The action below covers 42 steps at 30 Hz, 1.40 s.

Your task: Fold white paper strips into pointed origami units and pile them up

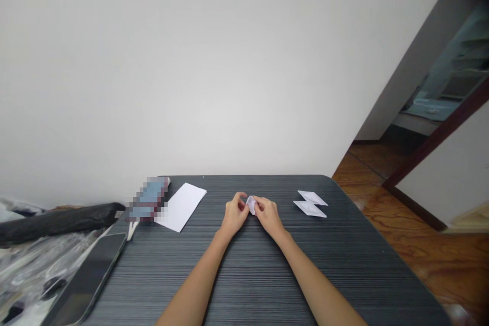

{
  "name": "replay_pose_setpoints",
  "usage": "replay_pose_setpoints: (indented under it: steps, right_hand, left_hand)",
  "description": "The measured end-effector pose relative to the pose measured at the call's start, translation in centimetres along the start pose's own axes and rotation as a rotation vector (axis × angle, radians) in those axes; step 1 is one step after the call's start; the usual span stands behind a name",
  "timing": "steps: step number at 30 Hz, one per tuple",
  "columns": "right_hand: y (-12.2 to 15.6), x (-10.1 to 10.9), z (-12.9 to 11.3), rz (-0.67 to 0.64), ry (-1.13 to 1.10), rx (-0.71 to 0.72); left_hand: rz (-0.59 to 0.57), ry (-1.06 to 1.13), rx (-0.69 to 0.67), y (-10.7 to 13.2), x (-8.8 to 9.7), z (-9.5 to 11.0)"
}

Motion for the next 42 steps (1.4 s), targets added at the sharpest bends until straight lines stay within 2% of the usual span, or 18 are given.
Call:
replay_pose_setpoints:
  steps: [4,7,11,14,20,23,29,34,36,39,42]
  right_hand:
    - [0.1,-0.3,0.6,0.024,-0.239,-0.147]
    - [0.2,-0.4,1.0,0.041,-0.311,-0.181]
    - [0.3,0.0,1.9,0.019,-0.389,-0.159]
    - [0.3,0.4,2.3,-0.013,-0.456,-0.135]
    - [0.0,1.4,1.3,0.006,-0.538,-0.005]
    - [-0.2,1.7,0.8,0.013,-0.537,0.040]
    - [-0.3,2.1,-0.1,-0.017,-0.566,0.022]
    - [-0.4,2.3,0.1,0.029,-0.635,-0.198]
    - [-0.4,2.2,0.5,0.010,-0.633,-0.257]
    - [-0.3,2.0,0.9,-0.001,-0.626,-0.274]
    - [-0.3,1.9,0.9,0.058,-0.602,-0.254]
  left_hand:
    - [0.015,0.008,-0.027,0.2,0.2,0.3]
    - [0.016,0.018,-0.034,0.1,0.3,0.2]
    - [-0.021,0.065,-0.011,-0.3,0.5,-0.4]
    - [-0.067,0.128,0.057,-0.5,0.8,-0.8]
    - [-0.212,0.538,0.222,-0.5,1.2,-0.6]
    - [-0.245,0.651,0.245,-0.3,0.9,-0.3]
    - [-0.272,0.640,0.183,-0.2,0.3,0.0]
    - [-0.349,0.641,0.112,0.4,0.2,0.6]
    - [-0.361,0.619,0.098,0.7,0.1,0.7]
    - [-0.348,0.566,0.134,0.7,-0.2,0.5]
    - [-0.438,0.477,0.181,0.6,-0.3,0.4]
Point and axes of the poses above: each hand's wrist, its own y-axis away from the middle knuckle, its own x-axis out of the back of the hand, z = x × y, the point moved 1 cm from there along -y, towards the middle knuckle, and after that the axes turned 14 degrees about x, right-handed, at the moved point
